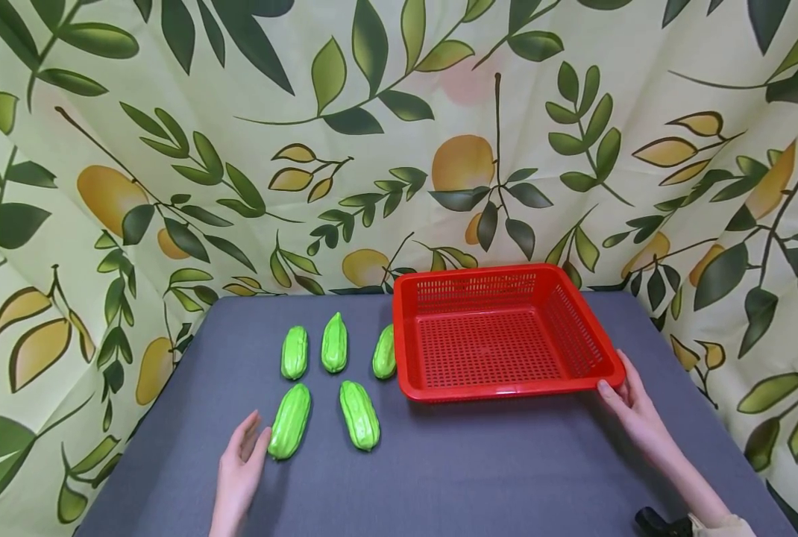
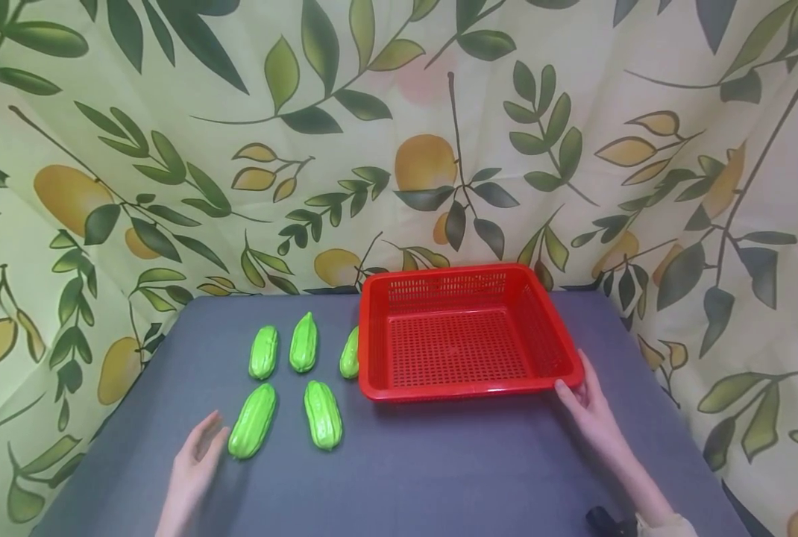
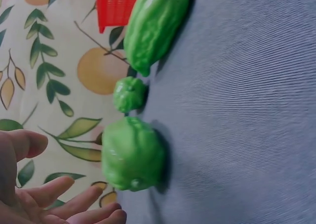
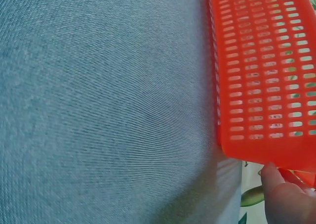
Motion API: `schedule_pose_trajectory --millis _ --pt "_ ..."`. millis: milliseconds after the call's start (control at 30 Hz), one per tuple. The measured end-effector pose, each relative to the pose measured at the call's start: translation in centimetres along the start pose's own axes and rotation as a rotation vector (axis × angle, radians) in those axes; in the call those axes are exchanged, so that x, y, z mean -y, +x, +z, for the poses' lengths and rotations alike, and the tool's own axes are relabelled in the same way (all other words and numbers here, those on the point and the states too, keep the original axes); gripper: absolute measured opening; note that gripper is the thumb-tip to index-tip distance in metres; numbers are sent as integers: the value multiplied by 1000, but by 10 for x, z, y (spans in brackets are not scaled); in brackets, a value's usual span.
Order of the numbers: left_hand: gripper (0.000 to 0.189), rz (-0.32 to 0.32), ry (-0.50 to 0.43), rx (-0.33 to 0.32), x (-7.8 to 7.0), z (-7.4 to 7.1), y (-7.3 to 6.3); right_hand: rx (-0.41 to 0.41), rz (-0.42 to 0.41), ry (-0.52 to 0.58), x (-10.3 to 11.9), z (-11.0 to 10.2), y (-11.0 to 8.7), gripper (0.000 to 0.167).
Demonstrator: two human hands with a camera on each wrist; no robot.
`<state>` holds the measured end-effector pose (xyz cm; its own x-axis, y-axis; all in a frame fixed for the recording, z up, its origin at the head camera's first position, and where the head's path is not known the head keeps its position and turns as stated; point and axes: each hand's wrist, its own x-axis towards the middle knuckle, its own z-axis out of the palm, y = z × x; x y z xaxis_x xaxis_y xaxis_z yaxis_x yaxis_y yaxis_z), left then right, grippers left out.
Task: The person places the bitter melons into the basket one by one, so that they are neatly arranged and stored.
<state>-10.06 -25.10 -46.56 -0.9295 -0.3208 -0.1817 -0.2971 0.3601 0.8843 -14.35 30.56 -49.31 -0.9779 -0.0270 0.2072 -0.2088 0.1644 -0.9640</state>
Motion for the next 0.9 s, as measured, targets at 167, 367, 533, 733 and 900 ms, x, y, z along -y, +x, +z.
schedule_pose_trajectory --millis 167,367,533,733,900 --pt "62 -23 -27 3 9 6 0 13 -12 144 -1 4 -3 71" --pt "60 15 -106 -40 18 15 -2 20 -13 256 -5 8 -5 71" --pt "64 -2 -171 -40 18 22 -1 9 -37 313 -5 10 -6 69" --pt "63 9 -172 -55 21 27 1 3 -49 320 -5 10 -5 69" --pt "62 37 -182 -92 26 31 3 5 -43 319 -6 11 -4 69"
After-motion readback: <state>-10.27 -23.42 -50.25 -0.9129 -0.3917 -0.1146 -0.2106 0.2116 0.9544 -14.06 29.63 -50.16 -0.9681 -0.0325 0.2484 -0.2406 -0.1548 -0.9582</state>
